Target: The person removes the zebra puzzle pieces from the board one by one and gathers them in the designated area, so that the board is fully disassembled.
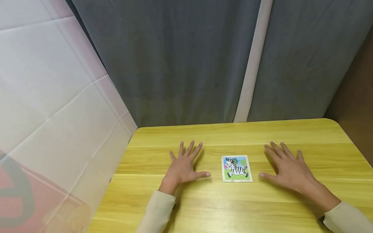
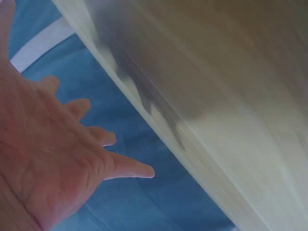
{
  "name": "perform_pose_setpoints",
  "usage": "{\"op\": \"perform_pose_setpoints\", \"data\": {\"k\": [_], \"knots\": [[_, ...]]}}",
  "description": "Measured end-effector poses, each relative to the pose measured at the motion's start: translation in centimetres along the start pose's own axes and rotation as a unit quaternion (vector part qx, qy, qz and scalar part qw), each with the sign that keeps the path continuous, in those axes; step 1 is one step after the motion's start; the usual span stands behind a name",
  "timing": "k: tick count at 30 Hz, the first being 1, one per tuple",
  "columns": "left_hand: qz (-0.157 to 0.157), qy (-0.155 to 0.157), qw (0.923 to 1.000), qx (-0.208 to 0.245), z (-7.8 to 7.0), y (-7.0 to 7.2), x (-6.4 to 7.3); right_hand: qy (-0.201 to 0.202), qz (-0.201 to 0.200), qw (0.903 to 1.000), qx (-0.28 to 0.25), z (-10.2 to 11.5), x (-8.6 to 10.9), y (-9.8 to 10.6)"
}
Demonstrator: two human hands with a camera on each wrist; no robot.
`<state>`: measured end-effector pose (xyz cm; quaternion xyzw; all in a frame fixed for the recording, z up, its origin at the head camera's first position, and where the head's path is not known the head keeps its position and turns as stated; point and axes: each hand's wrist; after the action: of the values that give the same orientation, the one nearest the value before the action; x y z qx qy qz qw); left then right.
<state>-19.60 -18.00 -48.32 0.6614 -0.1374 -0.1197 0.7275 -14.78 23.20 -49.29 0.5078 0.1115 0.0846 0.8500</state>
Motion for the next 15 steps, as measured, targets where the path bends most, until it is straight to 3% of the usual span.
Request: {"op": "perform_pose_setpoints", "data": {"k": [15], "knots": [[0.038,-0.077,0.9959,0.030,-3.8,-0.1,-0.9,0.048,-0.001,0.9988,-0.015,2.6,-0.9,-1.4]]}}
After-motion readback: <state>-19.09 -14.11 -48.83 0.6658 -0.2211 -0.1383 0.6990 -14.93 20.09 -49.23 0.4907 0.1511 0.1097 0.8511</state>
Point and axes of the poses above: each hand's wrist, its own x-axis away from the middle knuckle, its own y-axis out of the back of the hand, z = x × y, and after that the axes turned 12 degrees about -x, right-handed
